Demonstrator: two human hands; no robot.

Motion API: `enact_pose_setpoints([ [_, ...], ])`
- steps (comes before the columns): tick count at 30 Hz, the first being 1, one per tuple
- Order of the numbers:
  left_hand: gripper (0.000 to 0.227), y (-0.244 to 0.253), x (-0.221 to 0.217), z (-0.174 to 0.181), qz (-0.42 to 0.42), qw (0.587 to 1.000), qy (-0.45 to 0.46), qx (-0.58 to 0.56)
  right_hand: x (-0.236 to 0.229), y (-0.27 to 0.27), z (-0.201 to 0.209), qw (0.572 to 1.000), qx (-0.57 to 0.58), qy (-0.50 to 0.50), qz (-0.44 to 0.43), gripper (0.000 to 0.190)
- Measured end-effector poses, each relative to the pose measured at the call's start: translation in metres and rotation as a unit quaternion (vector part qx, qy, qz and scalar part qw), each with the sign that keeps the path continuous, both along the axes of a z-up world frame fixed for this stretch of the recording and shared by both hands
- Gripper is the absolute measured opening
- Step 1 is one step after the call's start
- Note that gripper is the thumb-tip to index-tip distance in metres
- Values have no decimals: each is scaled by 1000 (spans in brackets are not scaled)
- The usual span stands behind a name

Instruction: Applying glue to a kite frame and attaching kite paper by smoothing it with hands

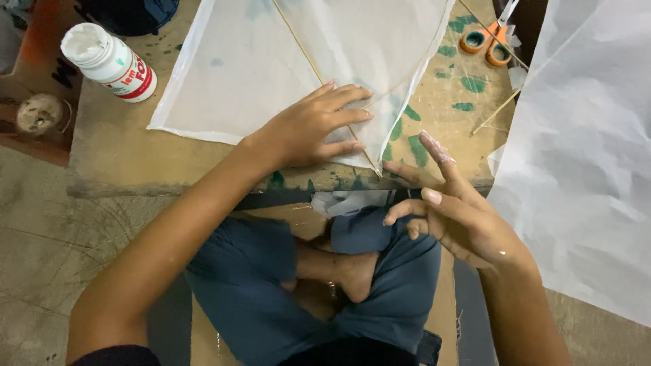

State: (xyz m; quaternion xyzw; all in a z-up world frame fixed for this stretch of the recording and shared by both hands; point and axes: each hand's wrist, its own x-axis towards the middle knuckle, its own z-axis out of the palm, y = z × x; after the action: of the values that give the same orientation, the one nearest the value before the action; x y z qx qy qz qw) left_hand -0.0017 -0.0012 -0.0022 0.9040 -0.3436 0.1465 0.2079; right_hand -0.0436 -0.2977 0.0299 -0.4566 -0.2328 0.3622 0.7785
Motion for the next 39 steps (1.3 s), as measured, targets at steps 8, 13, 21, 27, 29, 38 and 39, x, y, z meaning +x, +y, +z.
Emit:
enact_pose_setpoints([
  [8,50,-1,1,-2,8,1000,-6,4,0,-1,-3,1000,3,-3,-5,82],
  [13,50,0,-1,-1,1,1000,-5,-12,-6,5,5,994,-82,-72,-20,78],
  [21,50,-1,2,-2,3,1000,-10,9,-22,22,27,858,-394,-326,-37,80],
  [27,49,0,2,-3,-2,1000,-7,-8,-37,34,29,753,-473,-454,-55,78],
  [29,49,0,2,-2,0,1000,0,-9,-38,36,25,715,-480,-502,-74,80],
  [38,32,3,6,13,-3,988,81,-134,-8,15,17,861,-338,-379,-31,86],
  [39,32,3,7,16,10,984,95,-148,-4,13,15,903,-281,-320,-49,87],
])
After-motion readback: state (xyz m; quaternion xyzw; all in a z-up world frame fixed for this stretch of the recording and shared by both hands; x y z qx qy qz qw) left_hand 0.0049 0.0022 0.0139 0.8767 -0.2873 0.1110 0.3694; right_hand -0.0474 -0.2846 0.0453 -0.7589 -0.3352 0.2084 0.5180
